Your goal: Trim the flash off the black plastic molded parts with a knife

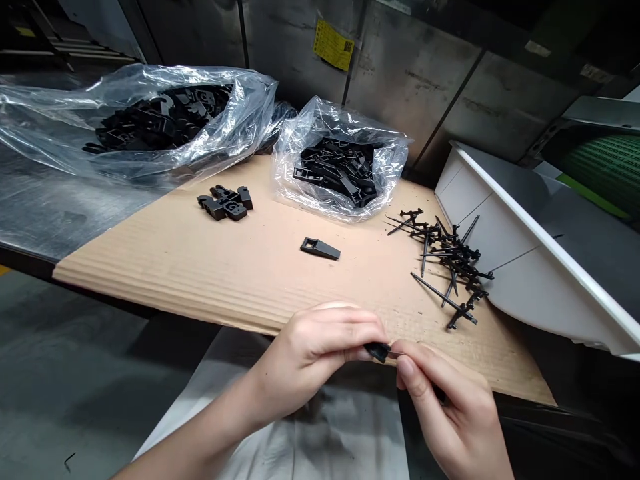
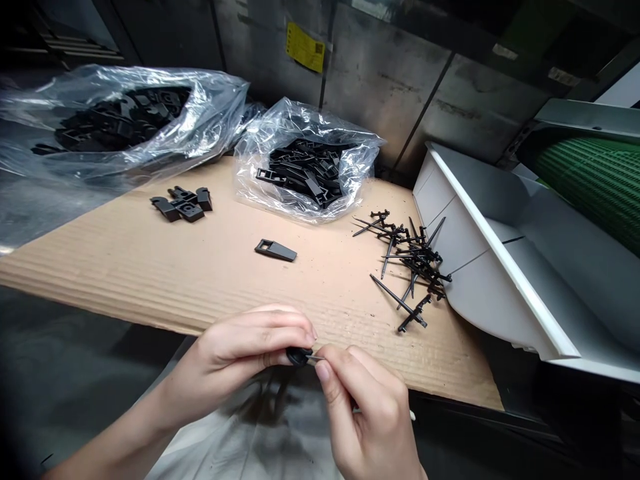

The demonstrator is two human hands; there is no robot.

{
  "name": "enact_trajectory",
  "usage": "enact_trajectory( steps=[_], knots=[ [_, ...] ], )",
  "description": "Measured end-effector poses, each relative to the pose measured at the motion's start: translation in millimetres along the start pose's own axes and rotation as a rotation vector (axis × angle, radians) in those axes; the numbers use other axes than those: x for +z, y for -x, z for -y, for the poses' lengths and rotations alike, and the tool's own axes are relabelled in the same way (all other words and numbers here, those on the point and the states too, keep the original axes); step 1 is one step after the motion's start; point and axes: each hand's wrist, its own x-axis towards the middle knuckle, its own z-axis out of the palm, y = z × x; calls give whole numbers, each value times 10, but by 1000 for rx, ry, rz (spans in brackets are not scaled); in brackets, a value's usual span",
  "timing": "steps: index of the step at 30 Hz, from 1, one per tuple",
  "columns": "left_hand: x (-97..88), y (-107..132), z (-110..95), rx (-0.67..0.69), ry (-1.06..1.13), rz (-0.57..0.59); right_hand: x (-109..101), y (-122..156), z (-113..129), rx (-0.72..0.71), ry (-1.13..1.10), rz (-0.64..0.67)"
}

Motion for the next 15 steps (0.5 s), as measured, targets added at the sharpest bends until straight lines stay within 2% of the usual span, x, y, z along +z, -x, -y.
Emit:
enact_trajectory(
  steps=[4, 7, 9, 13, 15],
  knots=[
    [0, 3, 5, 0, 16, -36, 14, -8, -19, -42, 67, 41],
    [6, -7, 3, -6, 53, -55, 62, -5, -4, -62, 163, 147],
    [10, -12, 2, 2, 54, -50, 76, 7, 18, -55, 148, 208],
    [3, -5, 5, 29, 15, -45, 8, 40, 56, 9, 5, 158],
    [-4, 1, 8, 36, -10, -36, -39, 54, 58, 11, 28, 83]
  ],
)
